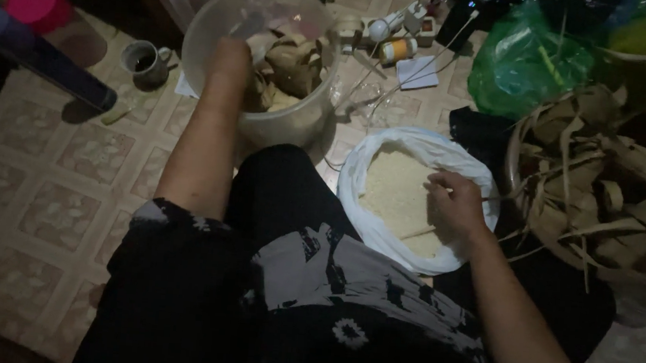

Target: The person weaves a traditional ketupat pouch from palm leaves and fills it with rice.

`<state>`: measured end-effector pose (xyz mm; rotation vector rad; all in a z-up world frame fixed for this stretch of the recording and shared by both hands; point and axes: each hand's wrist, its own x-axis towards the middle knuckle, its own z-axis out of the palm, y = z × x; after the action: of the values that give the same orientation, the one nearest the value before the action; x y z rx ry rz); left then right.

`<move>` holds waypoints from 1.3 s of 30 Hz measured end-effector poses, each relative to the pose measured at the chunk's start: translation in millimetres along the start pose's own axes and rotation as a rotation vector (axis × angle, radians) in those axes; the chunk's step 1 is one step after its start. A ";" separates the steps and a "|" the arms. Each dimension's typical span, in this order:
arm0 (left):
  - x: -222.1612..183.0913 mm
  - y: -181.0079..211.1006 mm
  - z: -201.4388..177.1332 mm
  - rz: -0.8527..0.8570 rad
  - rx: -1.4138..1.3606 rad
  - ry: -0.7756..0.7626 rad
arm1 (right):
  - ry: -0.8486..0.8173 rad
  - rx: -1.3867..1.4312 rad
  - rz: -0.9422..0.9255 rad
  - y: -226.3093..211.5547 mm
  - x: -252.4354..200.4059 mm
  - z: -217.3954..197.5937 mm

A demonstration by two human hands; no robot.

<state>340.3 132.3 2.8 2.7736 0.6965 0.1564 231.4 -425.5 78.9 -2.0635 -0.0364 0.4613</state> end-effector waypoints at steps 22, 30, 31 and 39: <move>-294.3 297.6 -183.4 0.902 -0.111 0.325 | 0.066 -0.155 -0.306 56.8 31.1 -2.4; -343.9 318.0 -58.1 0.764 -0.428 -0.193 | 0.281 0.720 0.381 10.4 23.8 16.7; -345.6 315.9 -48.1 0.769 -0.435 -0.197 | 0.290 0.717 0.384 59.2 49.7 17.2; -327.9 285.5 46.9 0.287 -1.408 -0.262 | 0.165 0.894 0.439 88.2 100.0 45.4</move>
<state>188.0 -276.8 29.1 1.4546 0.0053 0.2162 294.6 -412.2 -46.3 -1.2040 0.6233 0.4550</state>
